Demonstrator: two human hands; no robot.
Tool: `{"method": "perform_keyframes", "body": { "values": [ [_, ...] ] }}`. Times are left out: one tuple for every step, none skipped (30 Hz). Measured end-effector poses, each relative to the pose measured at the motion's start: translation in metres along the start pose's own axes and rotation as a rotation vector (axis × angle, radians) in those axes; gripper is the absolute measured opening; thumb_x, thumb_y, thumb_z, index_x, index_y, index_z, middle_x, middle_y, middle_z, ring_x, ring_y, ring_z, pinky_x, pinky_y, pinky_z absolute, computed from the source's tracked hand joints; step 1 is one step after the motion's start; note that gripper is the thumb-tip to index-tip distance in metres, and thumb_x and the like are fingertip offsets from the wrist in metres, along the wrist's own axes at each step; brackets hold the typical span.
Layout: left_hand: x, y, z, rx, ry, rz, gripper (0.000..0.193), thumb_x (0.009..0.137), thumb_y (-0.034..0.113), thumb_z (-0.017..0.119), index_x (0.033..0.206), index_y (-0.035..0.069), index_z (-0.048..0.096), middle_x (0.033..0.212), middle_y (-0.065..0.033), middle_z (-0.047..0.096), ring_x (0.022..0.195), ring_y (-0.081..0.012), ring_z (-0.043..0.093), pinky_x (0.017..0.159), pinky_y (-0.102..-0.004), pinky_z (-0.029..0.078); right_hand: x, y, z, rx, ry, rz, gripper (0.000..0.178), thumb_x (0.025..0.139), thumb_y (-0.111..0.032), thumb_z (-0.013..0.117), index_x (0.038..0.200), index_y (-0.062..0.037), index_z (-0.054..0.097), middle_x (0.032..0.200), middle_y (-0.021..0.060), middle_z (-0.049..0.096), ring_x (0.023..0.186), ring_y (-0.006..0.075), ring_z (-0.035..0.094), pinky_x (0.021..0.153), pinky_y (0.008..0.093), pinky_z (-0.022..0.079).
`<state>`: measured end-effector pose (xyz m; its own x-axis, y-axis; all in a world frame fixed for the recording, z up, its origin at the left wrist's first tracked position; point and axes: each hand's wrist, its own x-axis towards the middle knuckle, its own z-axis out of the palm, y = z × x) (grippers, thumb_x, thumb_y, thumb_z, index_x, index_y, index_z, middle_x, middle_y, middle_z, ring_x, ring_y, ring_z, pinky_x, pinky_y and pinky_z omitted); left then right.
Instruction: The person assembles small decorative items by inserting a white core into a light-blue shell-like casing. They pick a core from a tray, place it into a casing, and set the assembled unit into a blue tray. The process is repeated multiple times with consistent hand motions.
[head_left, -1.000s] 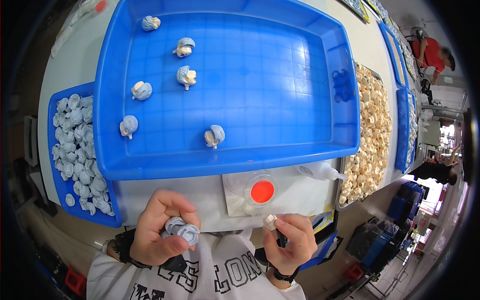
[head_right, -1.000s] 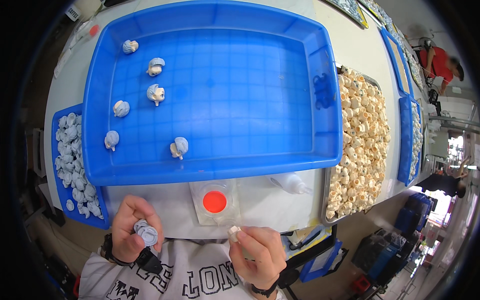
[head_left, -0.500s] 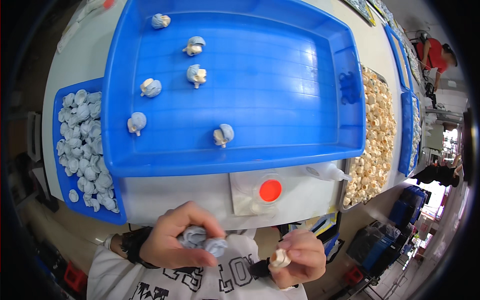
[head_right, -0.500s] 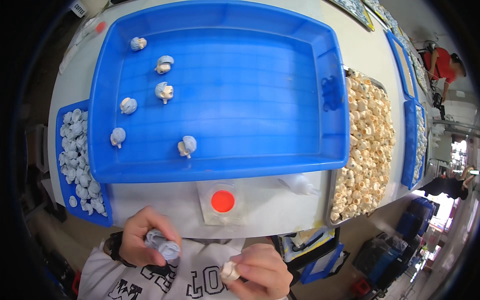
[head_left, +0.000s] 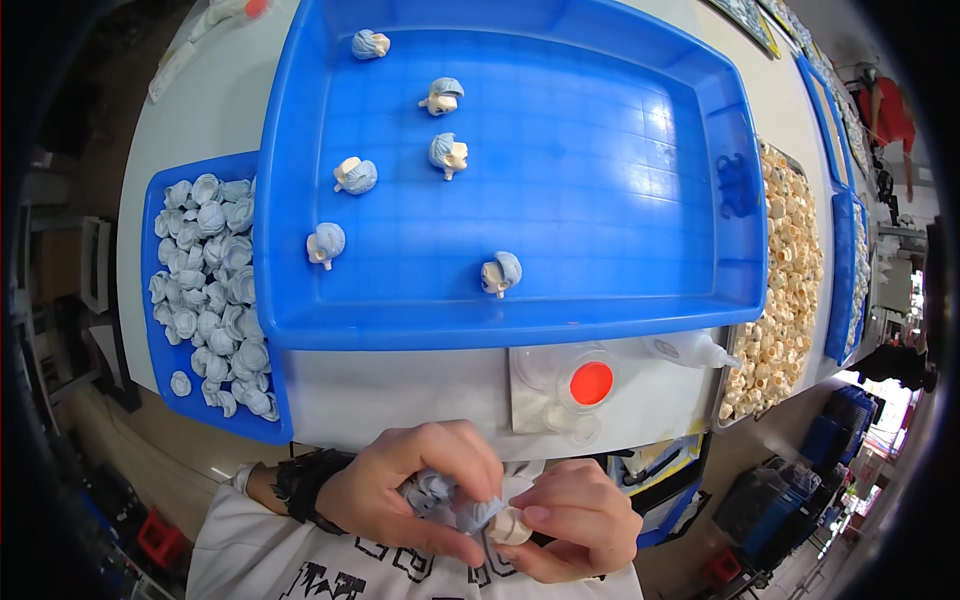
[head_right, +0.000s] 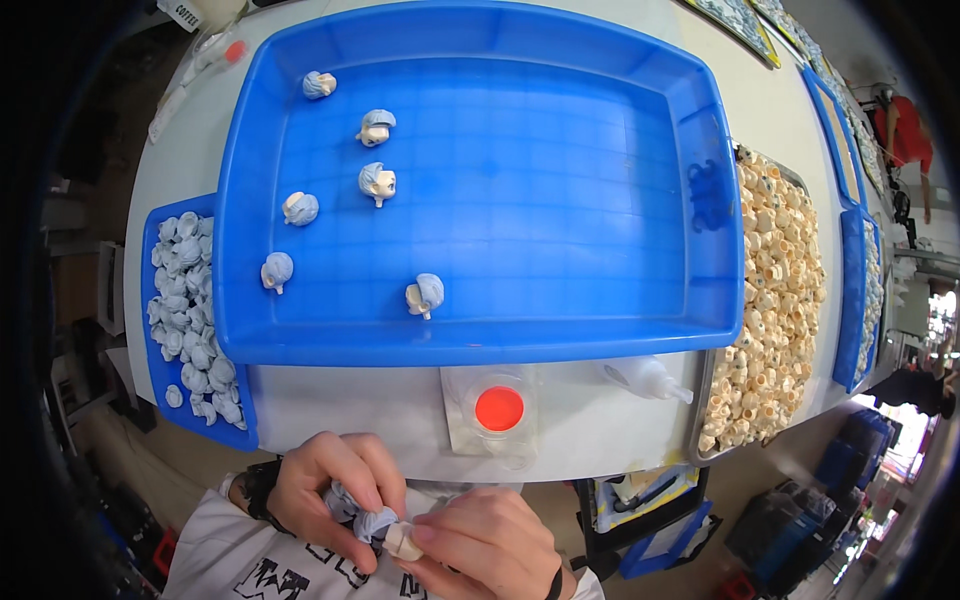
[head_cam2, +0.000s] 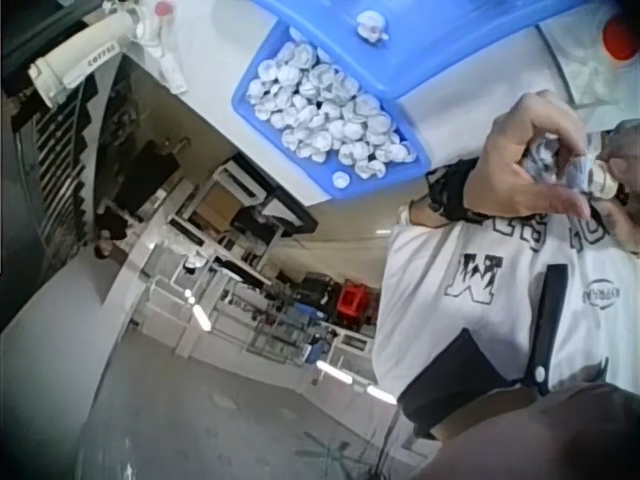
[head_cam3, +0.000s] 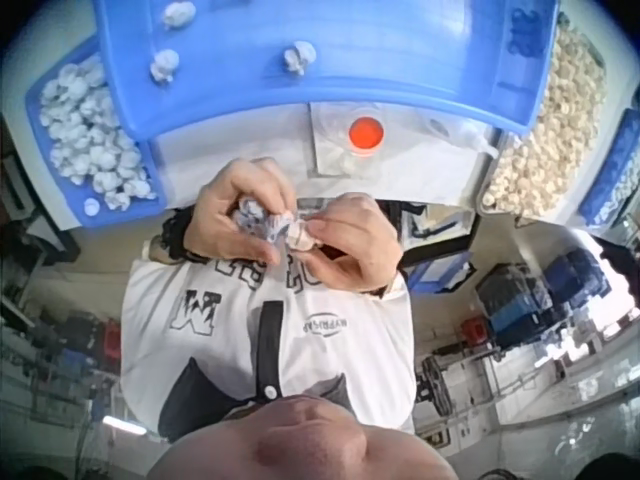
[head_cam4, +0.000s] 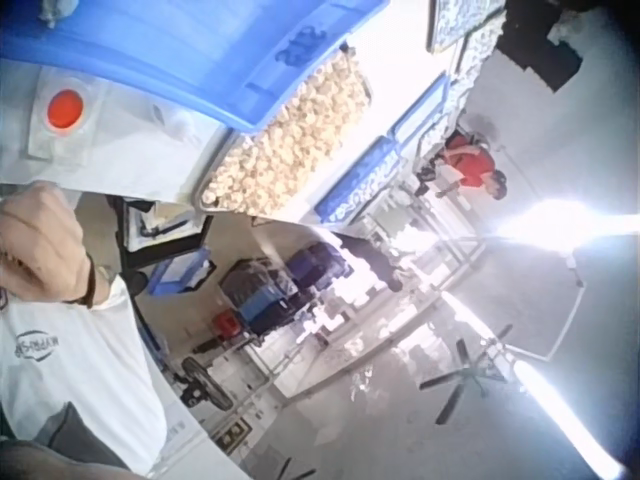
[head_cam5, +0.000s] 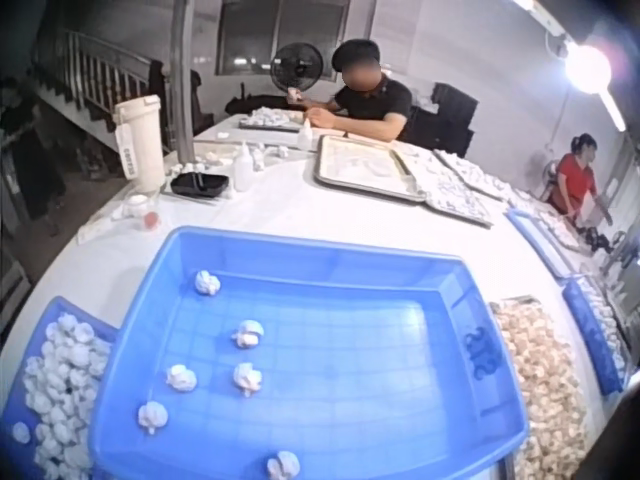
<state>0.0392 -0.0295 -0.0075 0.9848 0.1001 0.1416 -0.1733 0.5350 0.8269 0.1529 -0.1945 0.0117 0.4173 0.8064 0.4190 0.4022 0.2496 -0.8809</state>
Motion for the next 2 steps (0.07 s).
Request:
{"method": "perform_keyframes", "body": {
  "values": [
    [-0.0004,0.001,-0.0005,0.017,-0.003,0.0,0.048,0.07,0.005,0.077,0.104,0.004,0.044,0.097,-0.0191,0.056,0.079,-0.0187,0.059,0.067,-0.0264,0.047,-0.0002,-0.0003,0.0005,0.002,-0.003,0.015,0.04,0.063,-0.008,0.078,0.095,0.0053,0.057,0.084,0.0147,0.06,0.063,0.0206,0.056,0.052,0.0296,0.043],
    [-0.0008,0.0016,-0.0004,0.034,-0.003,0.002,0.048,0.07,0.005,0.077,0.104,0.004,0.044,0.097,-0.0193,0.056,0.08,-0.0189,0.059,0.067,-0.0267,0.047,-0.0003,-0.0002,0.0008,0.005,-0.003,0.015,0.04,0.063,-0.008,0.078,0.095,0.0053,0.057,0.084,0.0147,0.06,0.063,0.0206,0.056,0.052,0.0296,0.043]
  ]
}}
